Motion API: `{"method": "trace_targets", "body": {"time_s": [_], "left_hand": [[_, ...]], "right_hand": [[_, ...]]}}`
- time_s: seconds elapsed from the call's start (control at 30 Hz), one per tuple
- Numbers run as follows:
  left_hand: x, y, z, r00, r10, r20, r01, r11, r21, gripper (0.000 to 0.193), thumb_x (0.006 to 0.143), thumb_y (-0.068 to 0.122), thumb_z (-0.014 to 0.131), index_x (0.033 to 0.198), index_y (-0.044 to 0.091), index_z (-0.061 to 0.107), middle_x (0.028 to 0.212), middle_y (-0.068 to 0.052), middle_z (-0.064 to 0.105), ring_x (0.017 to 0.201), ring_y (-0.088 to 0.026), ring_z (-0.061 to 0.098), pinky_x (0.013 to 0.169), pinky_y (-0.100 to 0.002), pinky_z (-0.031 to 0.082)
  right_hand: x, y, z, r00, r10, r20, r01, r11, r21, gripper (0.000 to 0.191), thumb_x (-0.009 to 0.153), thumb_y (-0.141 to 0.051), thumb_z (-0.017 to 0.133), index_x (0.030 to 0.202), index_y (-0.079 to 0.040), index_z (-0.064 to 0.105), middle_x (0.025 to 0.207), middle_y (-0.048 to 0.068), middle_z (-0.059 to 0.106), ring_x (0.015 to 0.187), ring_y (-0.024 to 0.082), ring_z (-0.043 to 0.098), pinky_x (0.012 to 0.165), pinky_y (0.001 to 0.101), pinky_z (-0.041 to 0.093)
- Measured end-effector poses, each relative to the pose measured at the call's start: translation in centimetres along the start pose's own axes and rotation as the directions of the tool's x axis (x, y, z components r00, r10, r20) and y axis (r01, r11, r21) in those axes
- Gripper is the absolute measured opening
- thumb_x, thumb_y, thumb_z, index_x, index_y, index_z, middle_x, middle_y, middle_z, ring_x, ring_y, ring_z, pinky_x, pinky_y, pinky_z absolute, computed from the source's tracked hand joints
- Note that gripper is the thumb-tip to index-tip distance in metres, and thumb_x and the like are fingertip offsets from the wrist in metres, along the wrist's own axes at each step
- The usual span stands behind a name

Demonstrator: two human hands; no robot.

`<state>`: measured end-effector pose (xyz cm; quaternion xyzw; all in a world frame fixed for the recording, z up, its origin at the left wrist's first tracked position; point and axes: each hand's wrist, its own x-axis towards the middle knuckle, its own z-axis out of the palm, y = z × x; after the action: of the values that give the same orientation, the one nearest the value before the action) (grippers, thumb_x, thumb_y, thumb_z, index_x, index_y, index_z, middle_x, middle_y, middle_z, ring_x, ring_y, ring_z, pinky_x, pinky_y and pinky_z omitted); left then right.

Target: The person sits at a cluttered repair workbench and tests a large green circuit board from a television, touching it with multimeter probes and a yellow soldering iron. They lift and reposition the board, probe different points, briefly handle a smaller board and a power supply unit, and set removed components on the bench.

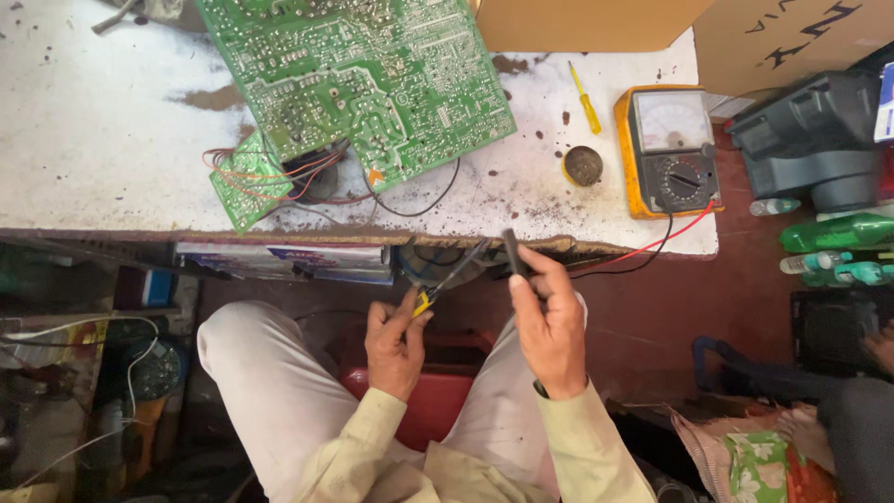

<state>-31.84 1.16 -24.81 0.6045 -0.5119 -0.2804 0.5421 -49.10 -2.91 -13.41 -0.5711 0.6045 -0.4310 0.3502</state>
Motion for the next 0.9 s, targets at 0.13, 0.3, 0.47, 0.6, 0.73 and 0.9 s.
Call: {"method": "trace_targets", "body": {"time_s": [0.13, 0.3, 0.47, 0.6, 0.73, 0.9], "left_hand": [[-0.1, 0.4, 0.2, 1.0, -0.015, 0.021, 0.014, 0.999, 0.053, 0.042, 0.092, 0.0, 0.072, 0.133, 0.006, 0.069, 0.094, -0.011, 0.055, 0.081, -0.021, 0.057, 0.071, -0.031, 0.051], [-0.1, 0.3, 0.0, 0.994, 0.099, -0.043, -0.094, 0.99, 0.101, 0.039, 0.089, 0.002, 0.076, 0.127, 0.009, 0.071, 0.093, -0.007, 0.061, 0.087, -0.02, 0.057, 0.08, -0.032, 0.051], [-0.1, -0.2, -0.4, 0.998, -0.061, -0.024, 0.063, 0.996, 0.06, 0.039, 0.081, 0.0, 0.081, 0.119, 0.007, 0.078, 0.074, -0.006, 0.046, 0.067, -0.017, 0.047, 0.061, -0.031, 0.046], [-0.2, -0.5, -0.5, 0.999, -0.054, 0.005, 0.054, 0.998, 0.022, 0.041, 0.081, -0.004, 0.079, 0.121, 0.005, 0.076, 0.076, -0.004, 0.045, 0.065, -0.015, 0.046, 0.059, -0.03, 0.046], [-0.4, -0.6, -0.1, 0.999, -0.029, 0.019, 0.028, 0.998, 0.051, 0.043, 0.08, -0.007, 0.076, 0.121, 0.002, 0.075, 0.076, -0.004, 0.043, 0.067, -0.015, 0.045, 0.06, -0.031, 0.046], [-0.4, -0.6, 0.4, 0.999, -0.039, 0.017, 0.039, 0.999, 0.025, 0.045, 0.081, -0.013, 0.066, 0.123, 0.001, 0.074, 0.081, -0.007, 0.04, 0.068, -0.015, 0.047, 0.064, -0.03, 0.054]], "right_hand": [[1.0, -0.3, 0.9, 1.0, -0.025, -0.014, 0.024, 0.999, -0.039, 0.028, 0.097, -0.007, 0.067, 0.125, -0.002, 0.068, 0.07, -0.004, 0.059, 0.064, 0.002, 0.05, 0.057, 0.0206, 0.043], [0.8, 0.2, 1.1, 0.999, 0.024, -0.029, -0.023, 0.999, 0.025, 0.029, 0.098, -0.006, 0.065, 0.126, -0.001, 0.068, 0.071, -0.003, 0.058, 0.065, 0.003, 0.049, 0.058, 0.021, 0.042], [-0.3, 0.5, 1.5, 0.998, 0.066, -0.021, -0.063, 0.992, 0.106, 0.029, 0.1, -0.008, 0.065, 0.128, -0.001, 0.068, 0.076, -0.004, 0.058, 0.069, 0.003, 0.049, 0.06, 0.0203, 0.042], [0.4, 0.5, 3.1, 0.992, 0.102, -0.079, -0.099, 0.994, 0.04, 0.03, 0.098, -0.01, 0.067, 0.126, -0.002, 0.071, 0.073, -0.002, 0.058, 0.067, 0.003, 0.051, 0.058, 0.0214, 0.044], [1.7, 0.0, 4.0, 0.995, 0.01, -0.095, -0.024, 0.989, -0.143, 0.026, 0.1, -0.011, 0.067, 0.124, -0.001, 0.071, 0.087, 0.011, 0.069, 0.079, 0.014, 0.064, 0.07, 0.0275, 0.052], [0.5, -0.3, 4.0, 0.977, -0.172, -0.123, 0.151, 0.975, -0.164, 0.023, 0.102, -0.01, 0.063, 0.12, 0.003, 0.068, 0.121, 0.021, 0.075, 0.112, 0.027, 0.075, 0.095, 0.033, 0.056]]}}
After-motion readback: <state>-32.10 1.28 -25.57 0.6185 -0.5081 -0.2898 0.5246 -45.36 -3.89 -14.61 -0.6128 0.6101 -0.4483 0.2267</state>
